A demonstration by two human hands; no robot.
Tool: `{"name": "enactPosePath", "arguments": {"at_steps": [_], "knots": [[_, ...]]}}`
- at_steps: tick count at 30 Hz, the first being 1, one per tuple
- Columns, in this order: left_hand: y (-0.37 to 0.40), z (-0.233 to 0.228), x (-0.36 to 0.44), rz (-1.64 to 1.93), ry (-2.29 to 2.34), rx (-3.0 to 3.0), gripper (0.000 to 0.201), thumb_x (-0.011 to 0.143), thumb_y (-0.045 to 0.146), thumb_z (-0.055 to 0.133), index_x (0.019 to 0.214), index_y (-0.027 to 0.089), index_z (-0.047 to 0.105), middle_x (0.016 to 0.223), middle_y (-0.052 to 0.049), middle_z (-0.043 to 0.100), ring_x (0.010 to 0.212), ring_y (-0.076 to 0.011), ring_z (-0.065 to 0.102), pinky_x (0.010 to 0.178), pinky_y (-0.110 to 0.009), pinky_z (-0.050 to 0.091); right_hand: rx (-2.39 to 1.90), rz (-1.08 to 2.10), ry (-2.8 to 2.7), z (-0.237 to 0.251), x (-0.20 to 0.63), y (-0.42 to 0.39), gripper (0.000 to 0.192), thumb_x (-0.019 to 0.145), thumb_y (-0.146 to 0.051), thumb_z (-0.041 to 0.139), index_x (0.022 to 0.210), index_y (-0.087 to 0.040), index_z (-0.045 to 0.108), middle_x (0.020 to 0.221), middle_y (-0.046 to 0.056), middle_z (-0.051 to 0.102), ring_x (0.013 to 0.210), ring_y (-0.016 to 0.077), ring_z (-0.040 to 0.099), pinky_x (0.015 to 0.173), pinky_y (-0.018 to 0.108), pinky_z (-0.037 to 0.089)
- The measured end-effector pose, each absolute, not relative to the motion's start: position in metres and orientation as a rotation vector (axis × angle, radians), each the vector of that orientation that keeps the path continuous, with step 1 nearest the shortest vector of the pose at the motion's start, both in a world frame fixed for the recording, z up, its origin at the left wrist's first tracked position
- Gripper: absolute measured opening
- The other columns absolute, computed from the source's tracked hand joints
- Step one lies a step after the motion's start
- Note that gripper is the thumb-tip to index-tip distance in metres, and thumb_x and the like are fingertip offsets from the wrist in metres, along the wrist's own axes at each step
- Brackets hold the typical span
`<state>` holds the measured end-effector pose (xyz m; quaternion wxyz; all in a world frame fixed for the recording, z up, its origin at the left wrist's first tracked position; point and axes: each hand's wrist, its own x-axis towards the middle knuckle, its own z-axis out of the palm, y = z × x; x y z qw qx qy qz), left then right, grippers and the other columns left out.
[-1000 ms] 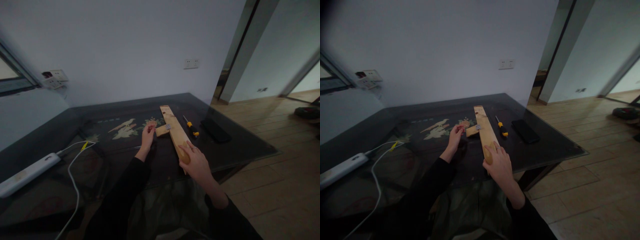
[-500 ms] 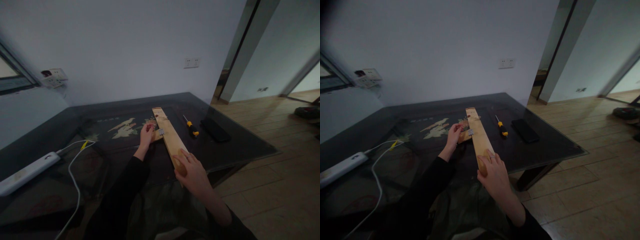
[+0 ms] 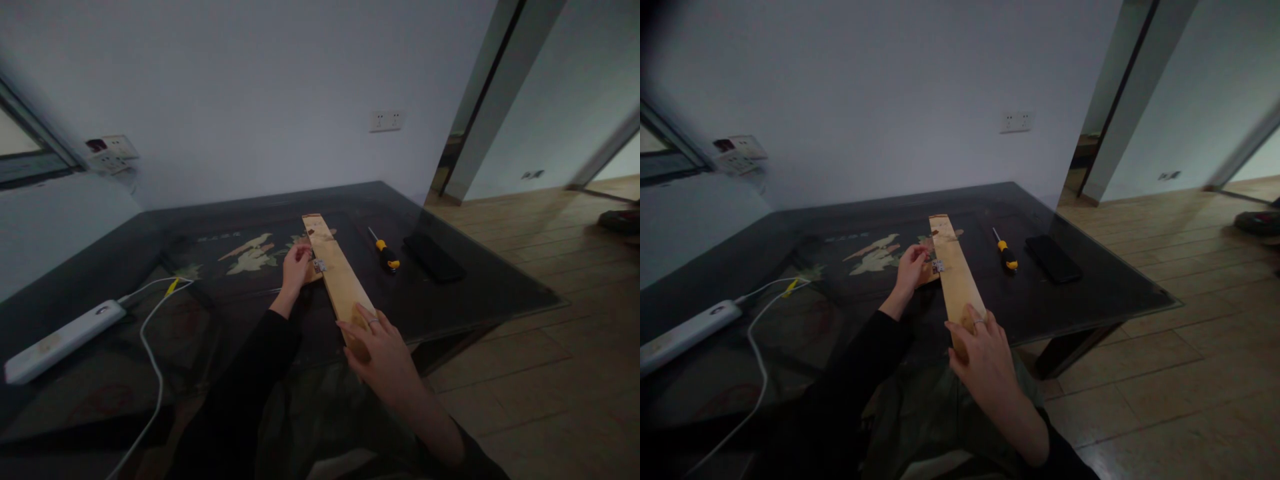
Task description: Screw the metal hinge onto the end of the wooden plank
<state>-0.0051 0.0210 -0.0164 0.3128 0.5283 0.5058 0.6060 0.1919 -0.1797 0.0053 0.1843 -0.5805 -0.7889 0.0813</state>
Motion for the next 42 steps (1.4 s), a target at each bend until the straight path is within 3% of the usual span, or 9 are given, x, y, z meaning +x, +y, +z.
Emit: {"name": "enactPosePath", "arguments": {"at_steps": [7,15,18,22,27,32,37,42], "knots": [[0.022,-0.018,-0.007,1.594,1.334,1.432,0.011,0.082,0.011,0.056,0.085,0.017,0.064,0.085,-0.002,0.067,0.080,-0.0146,0.063,0.081,-0.028,0.050,-1.565,0.240,-2.256,0.003,0.190,-0.189,0.049,0.085,-0.032,0.067,0.133,-0.036,0.064,0.149,0.009,0.051,0.132,0.0348,0.050,0.105,0.053,0.046],[0.020,-0.012,-0.006,1.571,1.344,1.511,0.011,0.085,0.013,0.054,0.088,0.017,0.063,0.089,-0.005,0.068,0.083,-0.0166,0.064,0.084,-0.031,0.050,-1.564,0.338,-2.352,0.007,0.191,-0.196,0.055,0.085,-0.047,0.068,0.139,-0.039,0.058,0.153,0.009,0.048,0.139,0.0396,0.045,0.104,0.058,0.046],[0.013,-0.008,-0.011,1.527,1.390,1.646,0.012,0.086,0.014,0.054,0.091,0.017,0.064,0.092,-0.005,0.069,0.086,-0.0177,0.064,0.083,-0.031,0.050,-1.487,0.399,-2.382,0.017,0.205,-0.186,0.059,0.085,-0.051,0.068,0.141,-0.034,0.058,0.152,0.009,0.049,0.139,0.0375,0.045,0.107,0.055,0.045],[0.005,-0.006,-0.029,1.434,1.517,1.841,0.014,0.085,0.014,0.054,0.090,0.018,0.066,0.092,-0.005,0.070,0.085,-0.0186,0.064,0.081,-0.032,0.050,-1.297,0.501,-2.314,0.053,0.223,-0.146,0.050,0.091,-0.048,0.061,0.136,-0.024,0.062,0.136,0.011,0.064,0.121,0.0291,0.062,0.102,0.045,0.049],[0.003,-0.008,-0.045,1.351,1.524,1.946,0.012,0.082,0.015,0.057,0.088,0.019,0.067,0.088,-0.005,0.070,0.079,-0.0180,0.063,0.077,-0.031,0.051,-0.914,0.622,-2.063,0.090,0.194,-0.051,0.030,0.094,-0.034,0.057,0.114,-0.018,0.071,0.109,0.007,0.075,0.098,0.0188,0.069,0.088,0.031,0.052],[0.001,-0.007,-0.046,1.156,1.485,2.122,0.010,0.079,0.017,0.061,0.087,0.019,0.067,0.082,-0.004,0.068,0.075,-0.0178,0.062,0.073,-0.030,0.049,-0.965,0.628,-1.969,0.053,0.141,0.026,0.018,0.087,-0.015,0.057,0.093,-0.014,0.074,0.096,0.007,0.076,0.089,0.0164,0.067,0.082,0.028,0.049],[0.000,-0.010,-0.045,1.115,1.462,2.230,0.006,0.080,0.018,0.063,0.084,0.019,0.067,0.085,-0.004,0.065,0.077,-0.0177,0.060,0.073,-0.030,0.049,-1.056,0.521,-1.999,0.006,0.133,0.039,0.018,0.089,-0.018,0.057,0.094,-0.015,0.074,0.098,0.008,0.074,0.085,0.0167,0.064,0.079,0.028,0.047],[0.000,-0.012,-0.046,1.081,1.456,2.243,0.003,0.082,0.019,0.063,0.083,0.019,0.065,0.085,-0.004,0.062,0.077,-0.0173,0.060,0.072,-0.029,0.049,-1.086,0.488,-2.033,0.000,0.143,0.042,0.019,0.089,-0.016,0.057,0.095,-0.013,0.074,0.099,0.009,0.074,0.087,0.0165,0.062,0.080,0.027,0.044]]}}
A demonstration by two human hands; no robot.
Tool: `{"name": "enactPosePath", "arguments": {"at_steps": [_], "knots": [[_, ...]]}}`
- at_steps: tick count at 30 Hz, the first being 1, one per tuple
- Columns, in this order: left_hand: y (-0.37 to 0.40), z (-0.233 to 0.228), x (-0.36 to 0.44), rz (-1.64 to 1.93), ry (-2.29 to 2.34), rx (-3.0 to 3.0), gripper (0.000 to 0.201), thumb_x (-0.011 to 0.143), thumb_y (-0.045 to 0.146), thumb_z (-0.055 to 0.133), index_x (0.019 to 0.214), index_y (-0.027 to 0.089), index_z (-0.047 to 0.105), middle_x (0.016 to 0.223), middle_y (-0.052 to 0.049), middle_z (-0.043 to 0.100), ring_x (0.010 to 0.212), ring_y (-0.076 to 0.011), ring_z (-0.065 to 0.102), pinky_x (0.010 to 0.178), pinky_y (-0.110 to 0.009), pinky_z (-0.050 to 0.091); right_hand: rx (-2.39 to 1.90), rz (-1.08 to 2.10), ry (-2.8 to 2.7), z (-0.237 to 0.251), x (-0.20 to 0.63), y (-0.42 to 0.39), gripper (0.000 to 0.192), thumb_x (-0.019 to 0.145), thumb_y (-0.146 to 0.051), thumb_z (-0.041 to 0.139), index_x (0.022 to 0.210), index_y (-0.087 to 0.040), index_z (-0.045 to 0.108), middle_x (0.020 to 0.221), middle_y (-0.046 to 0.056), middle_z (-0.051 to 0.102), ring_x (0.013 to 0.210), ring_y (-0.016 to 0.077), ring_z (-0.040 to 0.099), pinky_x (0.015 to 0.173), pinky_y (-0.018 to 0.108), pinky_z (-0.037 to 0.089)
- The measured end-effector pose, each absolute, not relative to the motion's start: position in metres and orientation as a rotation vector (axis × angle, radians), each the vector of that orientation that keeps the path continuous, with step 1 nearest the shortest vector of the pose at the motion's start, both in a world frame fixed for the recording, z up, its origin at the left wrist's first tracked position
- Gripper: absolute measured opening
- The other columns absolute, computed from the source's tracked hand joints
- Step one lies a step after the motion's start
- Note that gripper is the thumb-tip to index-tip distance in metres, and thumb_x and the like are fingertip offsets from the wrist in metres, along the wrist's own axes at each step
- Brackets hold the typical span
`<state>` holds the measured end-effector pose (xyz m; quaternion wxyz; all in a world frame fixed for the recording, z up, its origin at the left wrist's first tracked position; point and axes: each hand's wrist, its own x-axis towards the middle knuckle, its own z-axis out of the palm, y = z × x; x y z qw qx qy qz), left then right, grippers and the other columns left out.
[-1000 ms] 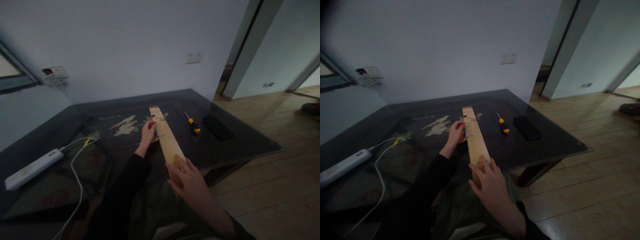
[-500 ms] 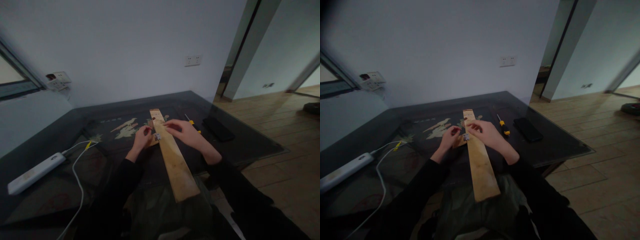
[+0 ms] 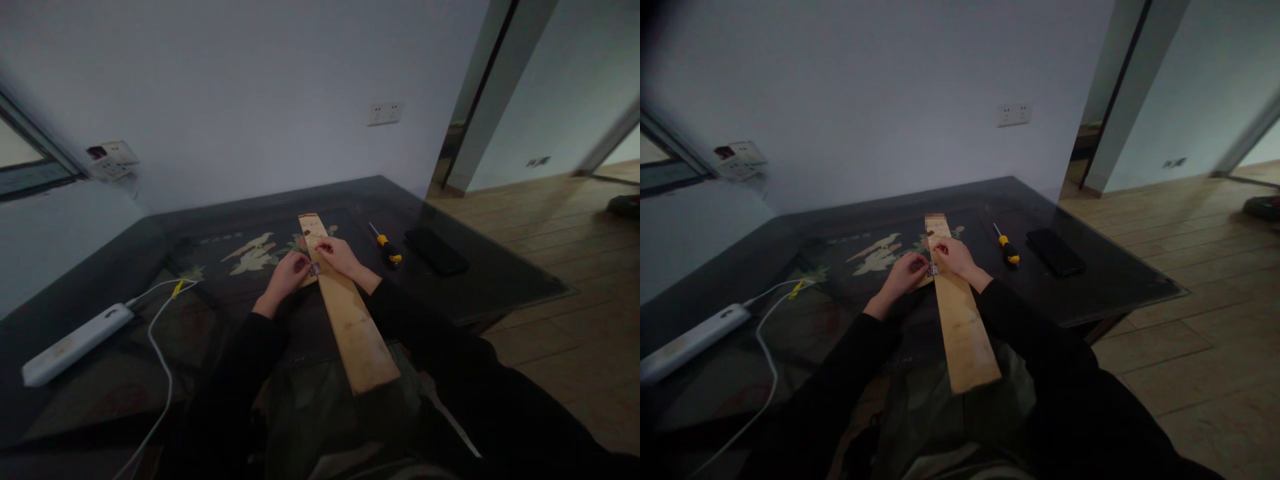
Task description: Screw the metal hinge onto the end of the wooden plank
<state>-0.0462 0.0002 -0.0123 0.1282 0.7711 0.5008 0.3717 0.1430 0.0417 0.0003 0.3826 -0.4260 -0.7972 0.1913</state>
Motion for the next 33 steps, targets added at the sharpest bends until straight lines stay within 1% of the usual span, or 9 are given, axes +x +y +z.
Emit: {"name": "enactPosePath", "arguments": {"at_steps": [10,13,16,23,28,33], "knots": [[-0.0023,-0.0116,-0.0453,1.038,1.499,2.286,0.005,0.085,0.021,0.062,0.087,0.019,0.066,0.086,-0.005,0.064,0.077,-0.0183,0.061,0.072,-0.030,0.049,-1.112,0.424,-2.105,-0.0040,0.1436,0.0469,0.020,0.090,-0.020,0.056,0.093,-0.014,0.075,0.092,0.008,0.072,0.082,0.0165,0.060,0.075,0.026,0.041],[-0.0034,-0.0118,-0.0462,1.010,1.533,2.363,0.006,0.086,0.023,0.062,0.088,0.021,0.068,0.088,-0.006,0.065,0.081,-0.0201,0.062,0.074,-0.031,0.049,-1.114,0.398,-2.103,-0.0052,0.1434,0.0475,0.019,0.090,-0.021,0.056,0.092,-0.014,0.075,0.090,0.008,0.072,0.080,0.0161,0.059,0.074,0.026,0.041],[-0.0042,-0.0111,-0.0472,0.985,1.549,2.443,0.007,0.087,0.023,0.063,0.086,0.022,0.070,0.090,-0.006,0.066,0.086,-0.0215,0.063,0.076,-0.031,0.048,-1.117,0.393,-2.094,-0.0070,0.1431,0.0485,0.019,0.090,-0.021,0.057,0.092,-0.015,0.074,0.091,0.007,0.072,0.080,0.0162,0.059,0.074,0.026,0.041],[-0.0045,-0.0091,-0.0469,0.948,1.583,2.515,0.009,0.087,0.024,0.065,0.080,0.022,0.070,0.089,-0.007,0.067,0.085,-0.0221,0.063,0.072,-0.030,0.046,-1.093,0.386,-2.080,-0.0087,0.1434,0.0485,0.019,0.090,-0.021,0.057,0.092,-0.015,0.074,0.095,0.008,0.073,0.083,0.0171,0.061,0.076,0.027,0.041],[-0.0063,-0.0079,-0.0451,0.975,1.590,2.513,0.011,0.086,0.025,0.065,0.076,0.022,0.067,0.083,-0.006,0.065,0.081,-0.0211,0.061,0.072,-0.029,0.046,-1.114,0.390,-2.105,-0.0070,0.1430,0.0479,0.020,0.090,-0.021,0.056,0.093,-0.015,0.075,0.093,0.008,0.073,0.082,0.0170,0.061,0.076,0.027,0.041],[-0.0078,-0.0076,-0.0421,0.994,1.624,2.501,0.011,0.087,0.025,0.064,0.075,0.022,0.065,0.083,-0.006,0.065,0.084,-0.0221,0.060,0.074,-0.029,0.045,-1.098,0.395,-2.103,-0.0086,0.1427,0.0493,0.019,0.090,-0.020,0.057,0.094,-0.016,0.075,0.096,0.008,0.074,0.084,0.0175,0.062,0.079,0.028,0.043]]}}
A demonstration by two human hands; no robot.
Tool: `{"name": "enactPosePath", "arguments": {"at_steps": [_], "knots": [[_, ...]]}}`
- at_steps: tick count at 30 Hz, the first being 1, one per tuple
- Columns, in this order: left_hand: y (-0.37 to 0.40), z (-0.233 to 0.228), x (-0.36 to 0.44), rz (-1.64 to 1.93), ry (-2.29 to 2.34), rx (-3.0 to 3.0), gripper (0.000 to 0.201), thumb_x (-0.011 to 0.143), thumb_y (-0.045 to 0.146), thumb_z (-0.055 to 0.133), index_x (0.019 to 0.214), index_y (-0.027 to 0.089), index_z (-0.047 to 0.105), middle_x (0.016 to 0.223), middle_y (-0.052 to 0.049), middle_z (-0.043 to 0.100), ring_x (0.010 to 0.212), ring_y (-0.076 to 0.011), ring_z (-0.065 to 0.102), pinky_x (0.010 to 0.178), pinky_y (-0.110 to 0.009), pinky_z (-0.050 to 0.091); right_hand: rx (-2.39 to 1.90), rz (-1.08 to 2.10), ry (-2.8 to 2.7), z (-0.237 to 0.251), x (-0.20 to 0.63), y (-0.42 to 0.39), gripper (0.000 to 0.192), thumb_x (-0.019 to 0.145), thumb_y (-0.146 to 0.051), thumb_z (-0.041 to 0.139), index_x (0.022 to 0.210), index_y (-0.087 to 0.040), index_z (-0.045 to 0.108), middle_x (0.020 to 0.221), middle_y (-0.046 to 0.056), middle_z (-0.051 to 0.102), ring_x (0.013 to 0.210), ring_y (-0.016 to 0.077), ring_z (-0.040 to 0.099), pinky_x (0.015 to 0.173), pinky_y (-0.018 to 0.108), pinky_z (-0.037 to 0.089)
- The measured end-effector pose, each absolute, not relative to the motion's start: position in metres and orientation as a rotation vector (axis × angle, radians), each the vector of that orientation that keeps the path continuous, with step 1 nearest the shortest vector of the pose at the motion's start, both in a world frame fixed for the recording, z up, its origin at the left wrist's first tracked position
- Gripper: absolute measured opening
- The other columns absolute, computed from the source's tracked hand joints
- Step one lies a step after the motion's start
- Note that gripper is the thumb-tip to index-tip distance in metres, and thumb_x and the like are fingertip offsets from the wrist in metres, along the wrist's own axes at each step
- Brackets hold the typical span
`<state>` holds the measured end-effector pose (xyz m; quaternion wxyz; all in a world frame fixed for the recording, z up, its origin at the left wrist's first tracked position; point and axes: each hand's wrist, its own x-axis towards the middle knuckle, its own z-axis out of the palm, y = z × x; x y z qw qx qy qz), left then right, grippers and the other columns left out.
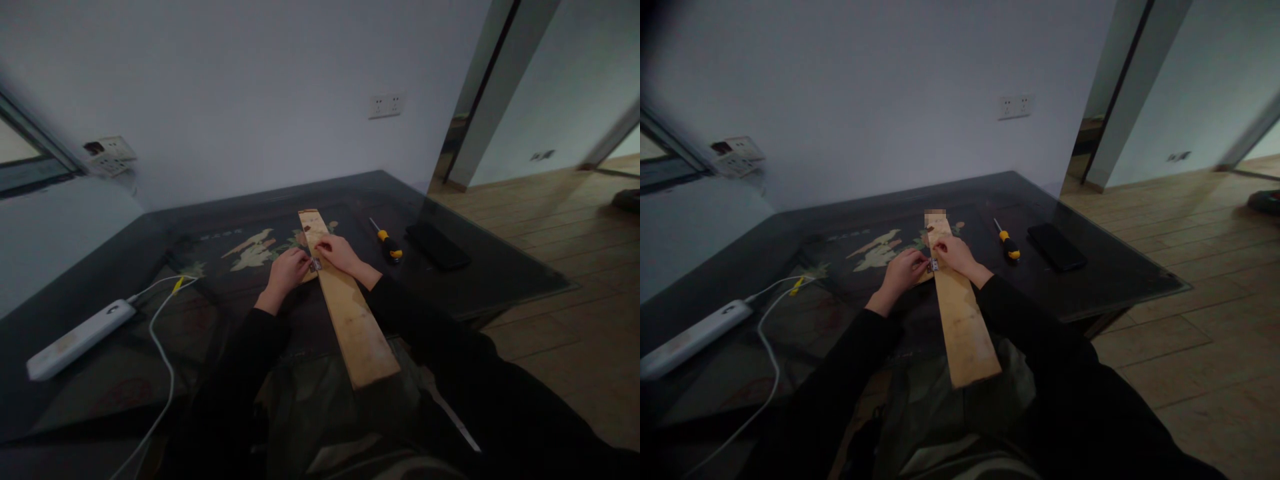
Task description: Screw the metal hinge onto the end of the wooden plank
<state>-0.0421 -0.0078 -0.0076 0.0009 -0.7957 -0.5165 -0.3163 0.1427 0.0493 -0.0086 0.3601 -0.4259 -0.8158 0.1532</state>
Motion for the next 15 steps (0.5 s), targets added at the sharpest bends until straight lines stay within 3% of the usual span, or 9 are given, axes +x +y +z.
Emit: {"name": "enactPosePath", "arguments": {"at_steps": [8,15], "knots": [[-0.005,-0.007,-0.047,-1.042,-1.596,-2.551,0.008,0.086,0.026,0.066,0.089,0.024,0.073,0.090,-0.007,0.067,0.091,-0.0238,0.061,0.081,-0.031,0.047,-1.091,0.391,-2.103,-0.010,0.143,0.049,0.019,0.090,-0.020,0.057,0.095,-0.015,0.075,0.096,0.008,0.073,0.084,0.0170,0.061,0.078,0.027,0.042],[-0.002,-0.008,-0.052,-1.056,-1.605,-2.604,0.008,0.083,0.021,0.069,0.081,0.024,0.075,0.091,-0.007,0.068,0.090,-0.0233,0.061,0.078,-0.031,0.046,-1.078,0.401,-2.088,-0.008,0.142,0.048,0.018,0.089,-0.018,0.059,0.094,-0.014,0.075,0.094,0.009,0.073,0.083,0.0168,0.061,0.078,0.027,0.042]]}}
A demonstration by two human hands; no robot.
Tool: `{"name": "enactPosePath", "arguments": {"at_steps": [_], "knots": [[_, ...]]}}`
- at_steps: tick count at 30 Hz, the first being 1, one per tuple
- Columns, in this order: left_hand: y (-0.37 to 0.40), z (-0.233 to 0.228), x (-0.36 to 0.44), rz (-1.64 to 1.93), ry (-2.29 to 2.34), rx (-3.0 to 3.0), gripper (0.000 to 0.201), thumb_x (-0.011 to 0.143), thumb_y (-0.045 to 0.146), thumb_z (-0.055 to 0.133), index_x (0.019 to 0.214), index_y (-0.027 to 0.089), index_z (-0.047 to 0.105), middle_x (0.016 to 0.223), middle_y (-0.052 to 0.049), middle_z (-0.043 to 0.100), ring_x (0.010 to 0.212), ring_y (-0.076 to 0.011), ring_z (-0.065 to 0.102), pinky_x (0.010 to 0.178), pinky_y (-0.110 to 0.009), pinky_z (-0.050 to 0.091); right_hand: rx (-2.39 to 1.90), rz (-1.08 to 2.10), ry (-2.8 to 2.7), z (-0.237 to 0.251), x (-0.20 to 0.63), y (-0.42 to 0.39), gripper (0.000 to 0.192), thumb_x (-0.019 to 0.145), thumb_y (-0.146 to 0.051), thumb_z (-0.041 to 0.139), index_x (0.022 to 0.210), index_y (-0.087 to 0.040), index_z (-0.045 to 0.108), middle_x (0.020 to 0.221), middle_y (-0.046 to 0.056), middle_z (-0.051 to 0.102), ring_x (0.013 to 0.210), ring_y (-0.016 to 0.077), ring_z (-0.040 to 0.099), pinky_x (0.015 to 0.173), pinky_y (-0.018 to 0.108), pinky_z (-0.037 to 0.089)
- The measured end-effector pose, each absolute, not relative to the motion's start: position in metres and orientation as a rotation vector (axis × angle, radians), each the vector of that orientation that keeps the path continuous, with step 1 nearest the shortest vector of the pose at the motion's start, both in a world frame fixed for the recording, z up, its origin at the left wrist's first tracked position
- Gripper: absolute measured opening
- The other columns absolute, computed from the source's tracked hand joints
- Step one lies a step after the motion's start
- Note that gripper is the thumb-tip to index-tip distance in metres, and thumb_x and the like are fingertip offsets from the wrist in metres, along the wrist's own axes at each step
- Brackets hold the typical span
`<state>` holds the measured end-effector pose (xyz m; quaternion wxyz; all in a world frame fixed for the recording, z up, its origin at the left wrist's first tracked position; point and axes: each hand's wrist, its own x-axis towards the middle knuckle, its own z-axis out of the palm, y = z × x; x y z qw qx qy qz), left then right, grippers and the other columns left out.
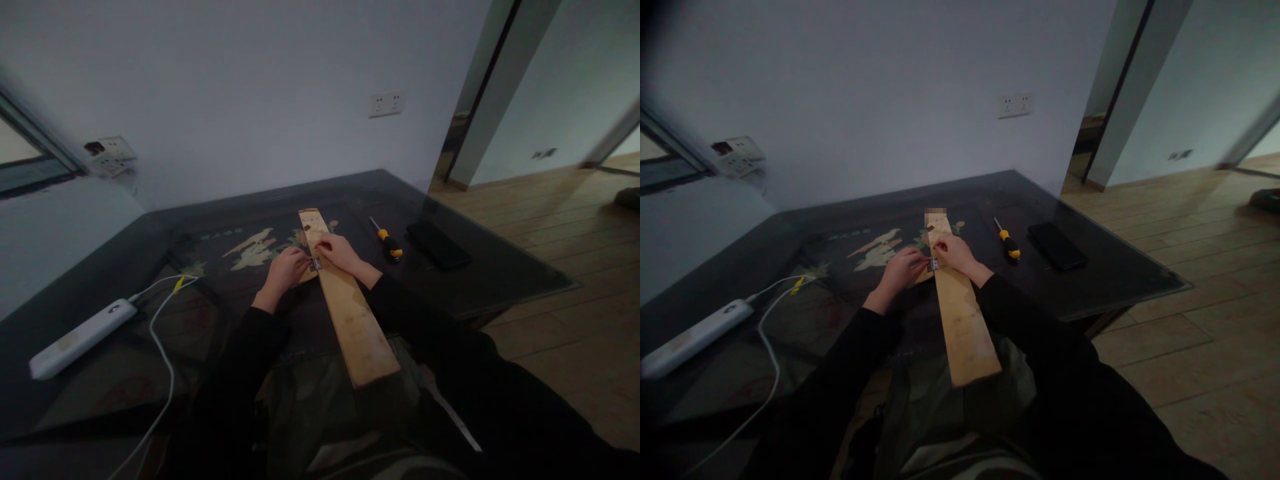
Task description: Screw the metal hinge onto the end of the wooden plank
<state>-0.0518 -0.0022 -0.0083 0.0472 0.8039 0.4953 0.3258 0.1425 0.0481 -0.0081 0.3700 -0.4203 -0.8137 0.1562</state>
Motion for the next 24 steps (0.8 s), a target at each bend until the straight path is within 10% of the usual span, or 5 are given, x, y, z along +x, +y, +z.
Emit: {"name": "enactPosePath", "arguments": {"at_steps": [24], "knots": [[0.002,-0.013,-0.053,0.881,1.570,2.578,0.011,0.089,0.023,0.065,0.090,0.020,0.076,0.095,-0.006,0.071,0.090,-0.0201,0.065,0.077,-0.030,0.050,-1.102,0.374,-2.117,-0.007,0.143,0.049,0.018,0.089,-0.018,0.058,0.091,-0.016,0.076,0.094,0.008,0.074,0.085,0.0182,0.062,0.077,0.027,0.043]]}}
